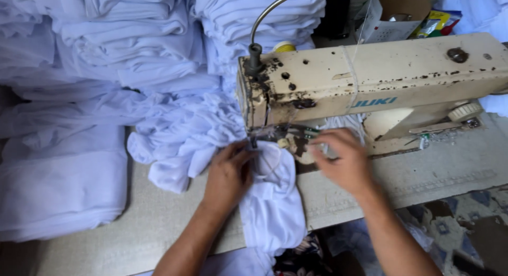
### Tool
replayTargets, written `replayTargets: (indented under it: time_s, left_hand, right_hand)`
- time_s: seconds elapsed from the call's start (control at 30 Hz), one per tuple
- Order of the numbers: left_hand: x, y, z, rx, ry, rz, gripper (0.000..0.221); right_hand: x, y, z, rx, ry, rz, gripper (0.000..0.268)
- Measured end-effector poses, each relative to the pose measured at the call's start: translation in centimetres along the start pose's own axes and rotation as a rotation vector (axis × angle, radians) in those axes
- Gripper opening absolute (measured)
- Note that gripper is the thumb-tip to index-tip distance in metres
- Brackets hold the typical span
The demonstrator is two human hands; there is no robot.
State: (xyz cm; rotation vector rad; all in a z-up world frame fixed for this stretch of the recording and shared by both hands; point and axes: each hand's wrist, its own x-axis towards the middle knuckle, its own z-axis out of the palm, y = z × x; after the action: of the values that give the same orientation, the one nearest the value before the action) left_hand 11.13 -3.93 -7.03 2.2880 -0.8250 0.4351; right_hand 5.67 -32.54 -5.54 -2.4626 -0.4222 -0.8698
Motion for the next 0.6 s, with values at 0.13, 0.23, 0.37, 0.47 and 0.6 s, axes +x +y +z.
replayTargets:
  time_s: [0.13,0.23,0.37,0.47,0.6]
  left_hand:
    - [-0.6,3.2,1.1,0.111,-0.051,-0.073,0.061]
    - [-1.0,3.7,3.5,0.324,-0.102,-0.109,0.077]
    - [-0.8,4.1,3.1,0.355,-0.104,-0.112,0.074]
    - [-0.9,4.1,3.1,0.360,-0.054,-0.080,0.070]
    - [-1.2,4.0,2.9,0.389,-0.076,-0.087,0.069]
  right_hand:
    - [-3.9,3.1,-7.5,-0.281,0.221,0.237,0.012]
    - [-5.8,6.0,-10.9,-0.459,0.200,0.266,0.018]
    - [-8.0,7.3,-10.4,-0.440,0.170,0.181,0.024]
    - [-9.3,7.9,-9.7,-0.424,0.144,0.231,0.036]
    - [-7.2,6.8,-10.5,-0.469,0.187,0.196,0.028]
